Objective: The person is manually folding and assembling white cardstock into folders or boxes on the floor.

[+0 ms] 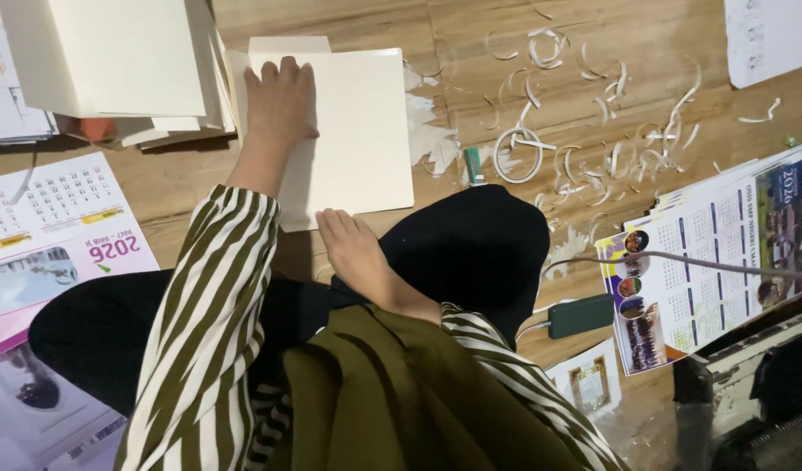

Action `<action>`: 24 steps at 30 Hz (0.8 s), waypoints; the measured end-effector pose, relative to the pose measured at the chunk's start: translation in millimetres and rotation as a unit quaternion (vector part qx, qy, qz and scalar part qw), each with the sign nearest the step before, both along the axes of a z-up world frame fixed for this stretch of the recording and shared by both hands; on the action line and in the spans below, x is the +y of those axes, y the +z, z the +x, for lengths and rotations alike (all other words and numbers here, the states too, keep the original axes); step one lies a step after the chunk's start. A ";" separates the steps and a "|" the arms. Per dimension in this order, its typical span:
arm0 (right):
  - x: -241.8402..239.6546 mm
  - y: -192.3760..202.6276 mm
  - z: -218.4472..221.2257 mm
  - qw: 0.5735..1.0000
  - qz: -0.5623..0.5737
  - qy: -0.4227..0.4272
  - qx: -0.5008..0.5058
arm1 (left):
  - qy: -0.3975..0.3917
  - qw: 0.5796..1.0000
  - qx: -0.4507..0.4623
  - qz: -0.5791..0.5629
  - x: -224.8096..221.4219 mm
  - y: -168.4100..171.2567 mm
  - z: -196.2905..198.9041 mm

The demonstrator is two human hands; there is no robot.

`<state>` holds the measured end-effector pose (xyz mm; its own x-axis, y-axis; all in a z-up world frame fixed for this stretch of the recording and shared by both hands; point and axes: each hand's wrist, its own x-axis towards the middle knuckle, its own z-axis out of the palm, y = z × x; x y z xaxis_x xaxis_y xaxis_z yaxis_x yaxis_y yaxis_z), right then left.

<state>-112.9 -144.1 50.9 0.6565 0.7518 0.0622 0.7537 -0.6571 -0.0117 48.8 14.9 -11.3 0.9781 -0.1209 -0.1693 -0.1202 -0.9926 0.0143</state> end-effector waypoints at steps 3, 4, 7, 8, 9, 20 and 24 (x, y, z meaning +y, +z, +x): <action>2.4 -6.2 0.5 0.999 0.019 -0.026 -0.004 | -0.029 0.999 -0.015 -0.012 6.3 15.2 -11.5; 1.7 -10.9 2.3 0.999 0.021 -0.024 -0.001 | -0.027 1.000 -0.012 -0.010 6.3 13.2 -11.6; 0.3 -18.7 3.2 0.999 0.036 -0.019 0.012 | -0.045 0.998 0.016 -0.033 6.2 10.2 -19.1; 0.1 -18.1 4.3 0.999 0.028 -0.025 0.032 | -0.062 0.996 0.056 -0.035 5.9 12.3 -22.0; -0.2 -17.2 5.7 0.998 0.020 -0.031 0.053 | -0.080 0.991 0.097 -0.036 5.3 14.3 -24.5; -3.1 -21.4 8.4 0.991 0.035 -0.058 0.114 | -0.069 0.979 0.010 0.193 -8.4 -51.5 -40.5; -5.3 -25.3 10.5 0.991 0.024 -0.056 0.116 | -0.074 0.980 -0.002 0.185 -6.1 -48.2 -36.9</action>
